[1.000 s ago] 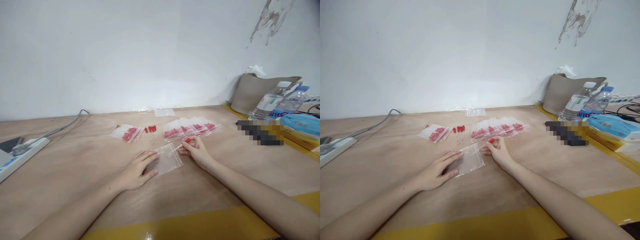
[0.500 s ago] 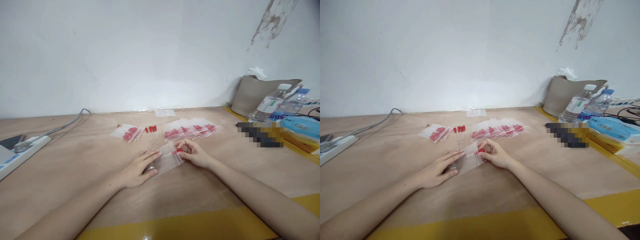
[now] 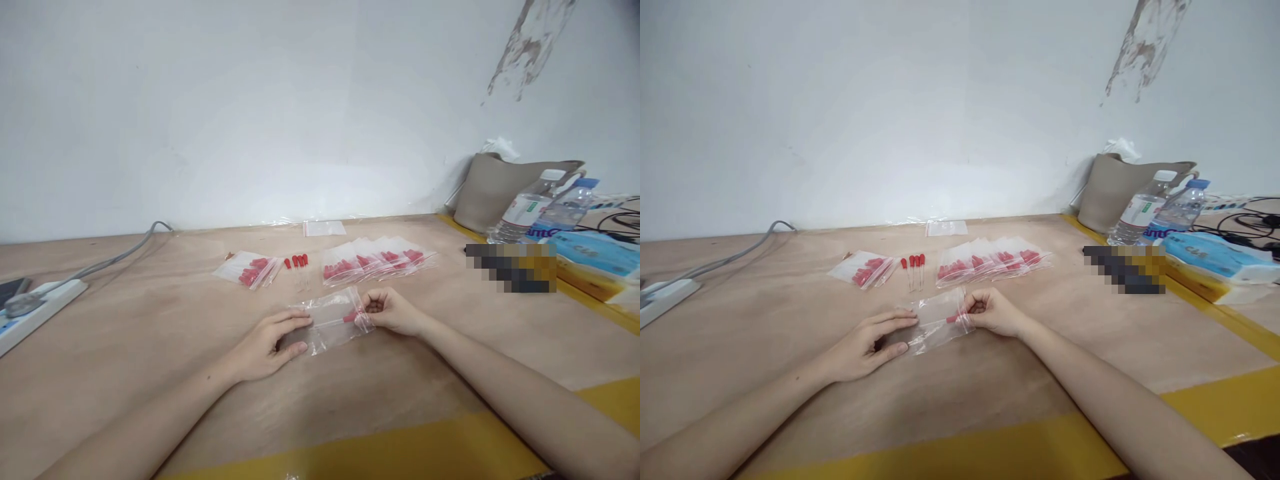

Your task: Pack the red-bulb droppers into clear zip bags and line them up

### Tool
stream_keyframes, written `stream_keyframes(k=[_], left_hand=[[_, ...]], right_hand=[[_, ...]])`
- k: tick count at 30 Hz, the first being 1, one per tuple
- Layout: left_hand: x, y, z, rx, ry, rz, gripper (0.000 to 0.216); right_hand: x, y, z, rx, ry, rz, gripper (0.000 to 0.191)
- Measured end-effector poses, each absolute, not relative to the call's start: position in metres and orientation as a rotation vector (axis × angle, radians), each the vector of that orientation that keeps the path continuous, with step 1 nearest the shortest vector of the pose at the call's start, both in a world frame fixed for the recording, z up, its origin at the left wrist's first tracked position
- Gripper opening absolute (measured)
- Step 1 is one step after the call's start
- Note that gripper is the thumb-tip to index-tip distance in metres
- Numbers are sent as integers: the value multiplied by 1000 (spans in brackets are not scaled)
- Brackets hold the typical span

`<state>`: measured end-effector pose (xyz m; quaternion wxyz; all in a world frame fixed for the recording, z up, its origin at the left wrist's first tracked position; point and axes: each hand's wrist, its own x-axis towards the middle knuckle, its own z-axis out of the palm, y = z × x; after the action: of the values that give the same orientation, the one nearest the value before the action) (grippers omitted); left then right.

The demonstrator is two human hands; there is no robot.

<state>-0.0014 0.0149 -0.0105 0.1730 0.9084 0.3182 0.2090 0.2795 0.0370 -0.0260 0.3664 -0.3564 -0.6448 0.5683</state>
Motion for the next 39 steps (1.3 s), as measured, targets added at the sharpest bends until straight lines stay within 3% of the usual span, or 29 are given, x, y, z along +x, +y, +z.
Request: stream_keyframes(k=[6, 10, 14, 20, 30, 36, 39], left_hand=[[-3, 15, -12, 2587, 897, 563, 35], [-5, 16, -16, 2582, 901, 580, 32], [-5, 17, -16, 2586, 889, 567, 30], [-3, 14, -10, 2686, 907, 497, 33], [2, 12, -8, 2789, 899, 487, 32], [2, 12, -6, 2780, 894, 490, 31], [2, 12, -6, 2770, 893, 470, 32]], right_hand=[[282, 35, -17, -849, -2096, 1103, 30], [290, 39, -14, -1036, -1993, 1024, 26], [289, 51, -2, -1287, -1797, 648, 18], [230, 91, 24, -1406, -2086, 315, 18], [142, 160, 17, -1888, -1973, 593, 29], [143, 158, 26, -1855, -1864, 810, 30], [164, 142, 34, -1728, -1772, 846, 19]])
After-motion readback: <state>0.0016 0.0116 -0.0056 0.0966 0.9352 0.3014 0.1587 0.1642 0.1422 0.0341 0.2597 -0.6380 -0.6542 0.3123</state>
